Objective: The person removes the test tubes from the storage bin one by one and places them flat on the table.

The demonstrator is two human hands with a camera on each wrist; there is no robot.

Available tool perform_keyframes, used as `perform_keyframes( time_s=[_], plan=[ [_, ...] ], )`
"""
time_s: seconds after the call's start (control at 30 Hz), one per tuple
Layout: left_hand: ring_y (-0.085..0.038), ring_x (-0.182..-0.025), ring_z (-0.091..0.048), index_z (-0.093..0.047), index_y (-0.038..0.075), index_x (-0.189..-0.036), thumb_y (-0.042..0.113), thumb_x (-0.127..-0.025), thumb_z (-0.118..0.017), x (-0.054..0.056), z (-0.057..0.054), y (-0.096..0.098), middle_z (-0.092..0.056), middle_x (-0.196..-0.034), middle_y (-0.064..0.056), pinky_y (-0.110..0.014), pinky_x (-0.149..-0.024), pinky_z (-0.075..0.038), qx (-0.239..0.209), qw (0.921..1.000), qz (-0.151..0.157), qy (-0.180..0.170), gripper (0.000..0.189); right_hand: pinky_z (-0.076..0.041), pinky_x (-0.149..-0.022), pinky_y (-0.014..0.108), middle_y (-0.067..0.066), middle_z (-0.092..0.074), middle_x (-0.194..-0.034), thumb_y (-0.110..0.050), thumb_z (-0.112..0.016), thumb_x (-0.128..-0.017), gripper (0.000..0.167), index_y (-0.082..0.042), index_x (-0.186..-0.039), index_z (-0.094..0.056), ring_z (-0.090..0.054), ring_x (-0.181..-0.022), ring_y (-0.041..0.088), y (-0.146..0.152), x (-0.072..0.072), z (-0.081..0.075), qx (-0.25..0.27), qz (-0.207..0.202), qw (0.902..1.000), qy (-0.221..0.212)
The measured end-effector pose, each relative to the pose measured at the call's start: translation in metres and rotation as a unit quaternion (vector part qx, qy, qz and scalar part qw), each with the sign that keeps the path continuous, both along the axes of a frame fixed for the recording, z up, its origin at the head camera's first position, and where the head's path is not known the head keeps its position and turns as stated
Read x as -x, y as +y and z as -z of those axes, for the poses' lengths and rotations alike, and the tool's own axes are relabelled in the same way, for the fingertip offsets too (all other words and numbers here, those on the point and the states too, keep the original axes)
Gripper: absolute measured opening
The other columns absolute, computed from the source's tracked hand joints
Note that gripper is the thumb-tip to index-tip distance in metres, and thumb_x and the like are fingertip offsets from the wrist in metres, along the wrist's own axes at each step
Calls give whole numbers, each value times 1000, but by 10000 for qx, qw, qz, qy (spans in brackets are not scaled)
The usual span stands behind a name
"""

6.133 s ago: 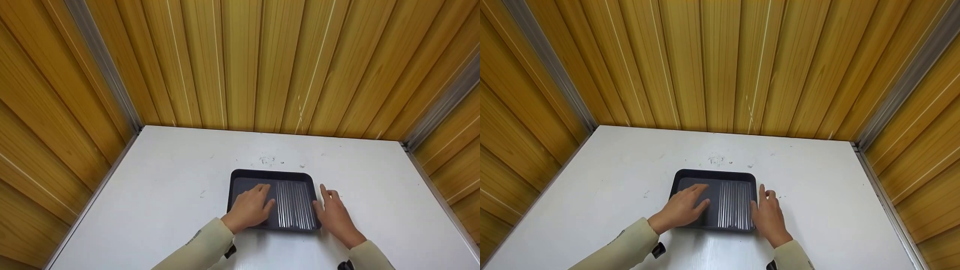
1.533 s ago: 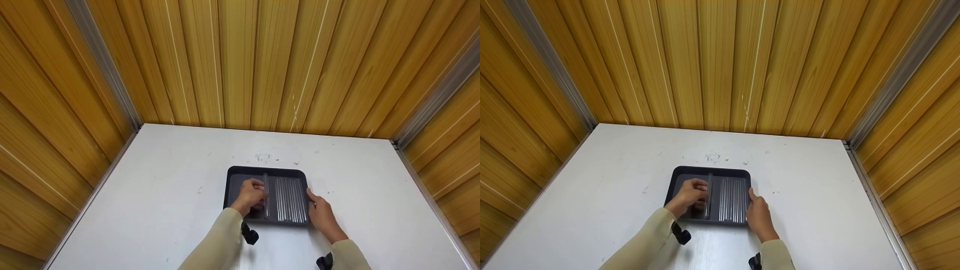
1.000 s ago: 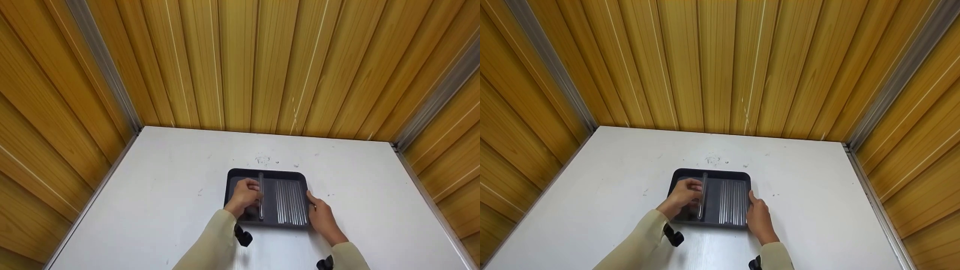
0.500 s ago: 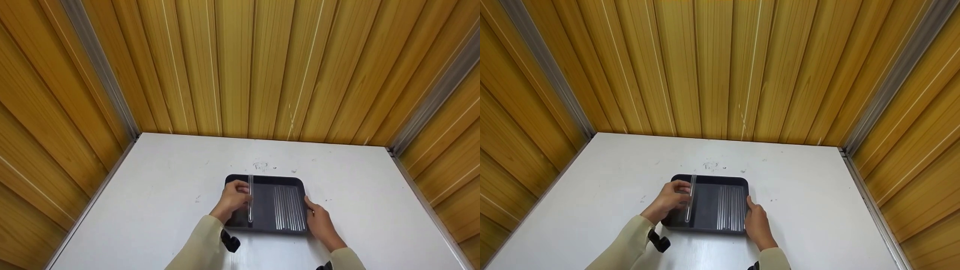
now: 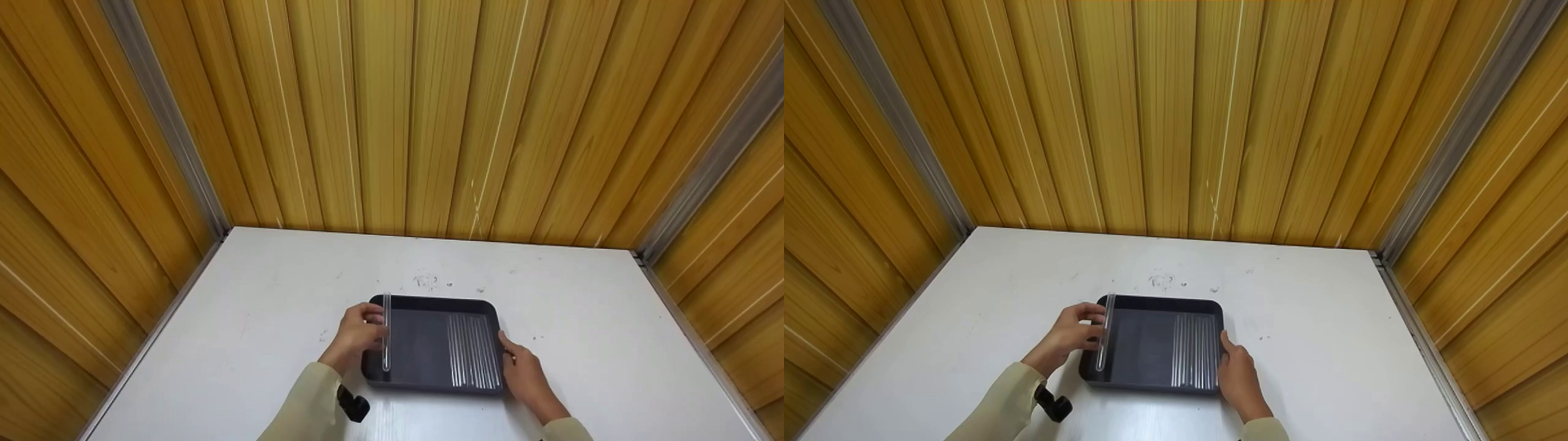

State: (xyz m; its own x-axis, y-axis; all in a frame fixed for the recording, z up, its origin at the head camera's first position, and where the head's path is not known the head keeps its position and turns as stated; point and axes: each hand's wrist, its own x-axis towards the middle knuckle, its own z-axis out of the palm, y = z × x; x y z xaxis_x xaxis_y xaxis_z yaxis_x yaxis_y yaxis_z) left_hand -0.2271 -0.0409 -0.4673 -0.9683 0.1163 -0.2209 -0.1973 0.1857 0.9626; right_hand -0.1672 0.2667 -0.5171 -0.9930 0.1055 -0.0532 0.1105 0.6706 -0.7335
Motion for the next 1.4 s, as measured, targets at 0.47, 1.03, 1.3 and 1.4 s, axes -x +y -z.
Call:
perform_keyframes(
  time_s=[0.47,1.03,1.3,1.4],
  plan=[
    [-18,-77,-60,-55,-5,-119,-5,-75,-64,1,7,-28,-59,-105,-17,-35,-65,-59,263,9995,-178,-1,45,-38,-107,55,28,-38,-146,1,-39,-98,49,-4,-146,-34,-38,-135,45,1,3,2,35,132,9995,-286],
    [-20,-76,-58,-51,-8,-121,-6,-75,-60,7,31,-49,-56,-103,-17,-38,-66,-58,270,9991,-322,-71,47,-46,-101,52,28,-40,-145,0,-40,-97,47,-2,-144,-37,-45,-131,44,2,6,1,142,171,9990,-378],
    [-20,-75,-60,-50,-7,-122,-5,-76,-63,10,39,-53,-58,-100,-14,-36,-63,-58,499,9982,-303,-138,48,-42,-103,55,28,-39,-146,-1,-39,-97,47,-2,-144,-37,-42,-133,45,3,8,0,229,205,9982,-514],
    [-21,-73,-61,-51,-8,-121,-4,-76,-63,12,42,-54,-59,-98,-13,-36,-63,-58,618,9976,-281,-106,46,-42,-103,54,27,-39,-146,-1,-40,-98,47,-3,-145,-37,-42,-133,44,2,9,-1,181,212,9982,-527]
  ],
)
